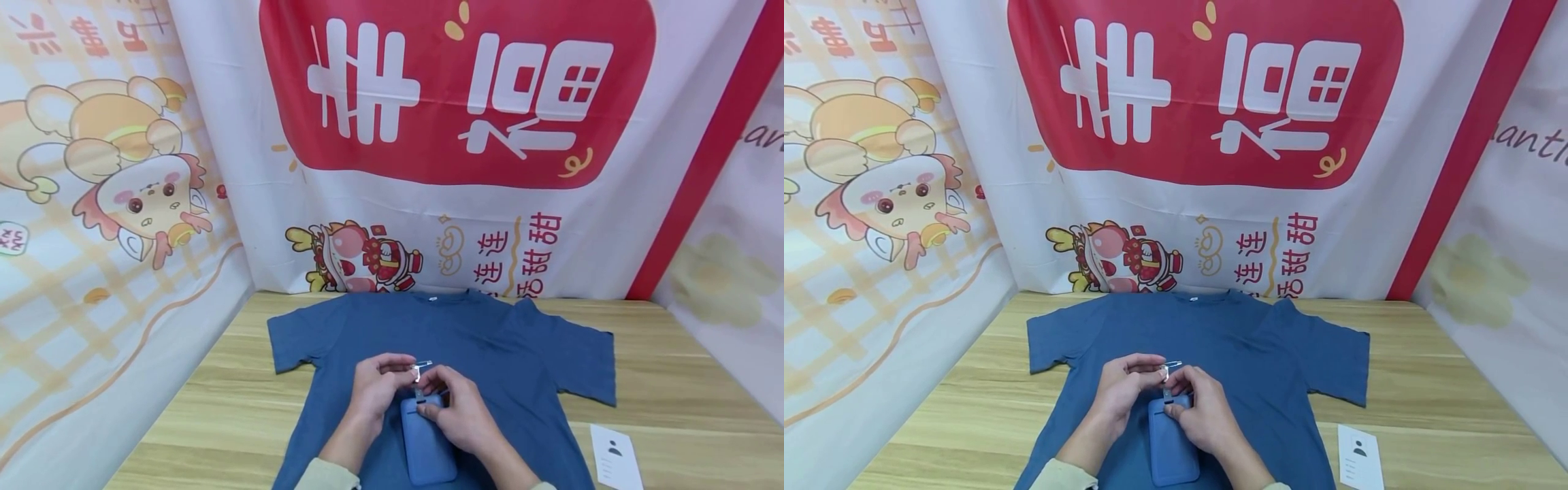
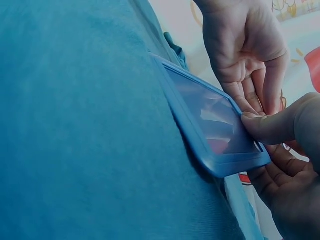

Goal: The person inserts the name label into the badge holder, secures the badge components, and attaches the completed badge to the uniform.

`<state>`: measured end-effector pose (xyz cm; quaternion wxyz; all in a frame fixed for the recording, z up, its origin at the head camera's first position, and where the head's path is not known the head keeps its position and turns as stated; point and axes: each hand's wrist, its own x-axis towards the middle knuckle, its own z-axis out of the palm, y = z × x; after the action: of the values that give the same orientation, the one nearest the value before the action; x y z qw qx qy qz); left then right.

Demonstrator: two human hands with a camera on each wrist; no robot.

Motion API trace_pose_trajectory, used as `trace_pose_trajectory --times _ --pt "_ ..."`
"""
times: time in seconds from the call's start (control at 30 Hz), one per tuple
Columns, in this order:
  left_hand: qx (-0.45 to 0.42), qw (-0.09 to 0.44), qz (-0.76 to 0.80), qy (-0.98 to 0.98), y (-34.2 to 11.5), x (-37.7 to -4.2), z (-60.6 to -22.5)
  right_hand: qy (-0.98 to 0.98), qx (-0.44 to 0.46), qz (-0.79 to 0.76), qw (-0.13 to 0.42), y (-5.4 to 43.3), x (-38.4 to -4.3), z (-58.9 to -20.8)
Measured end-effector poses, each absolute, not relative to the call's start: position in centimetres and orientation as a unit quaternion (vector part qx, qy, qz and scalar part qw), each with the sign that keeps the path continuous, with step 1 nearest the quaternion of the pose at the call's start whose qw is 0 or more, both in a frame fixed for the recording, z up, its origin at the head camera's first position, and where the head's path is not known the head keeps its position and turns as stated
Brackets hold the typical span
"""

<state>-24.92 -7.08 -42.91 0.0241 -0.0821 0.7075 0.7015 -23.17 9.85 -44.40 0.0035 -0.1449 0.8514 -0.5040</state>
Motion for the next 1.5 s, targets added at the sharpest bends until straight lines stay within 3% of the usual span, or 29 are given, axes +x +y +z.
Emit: trace_pose_trajectory --times 0.63,1.5 --pt "-0.100 0.009 0.717 0.690 -6.66 -24.90 -43.13 0.859 -0.221 -0.457 -0.066 9.60 -22.79 -44.75" --pt "-0.099 -0.010 0.725 0.682 -6.22 -24.73 -43.02 0.853 -0.205 -0.479 -0.028 10.02 -22.89 -44.46"
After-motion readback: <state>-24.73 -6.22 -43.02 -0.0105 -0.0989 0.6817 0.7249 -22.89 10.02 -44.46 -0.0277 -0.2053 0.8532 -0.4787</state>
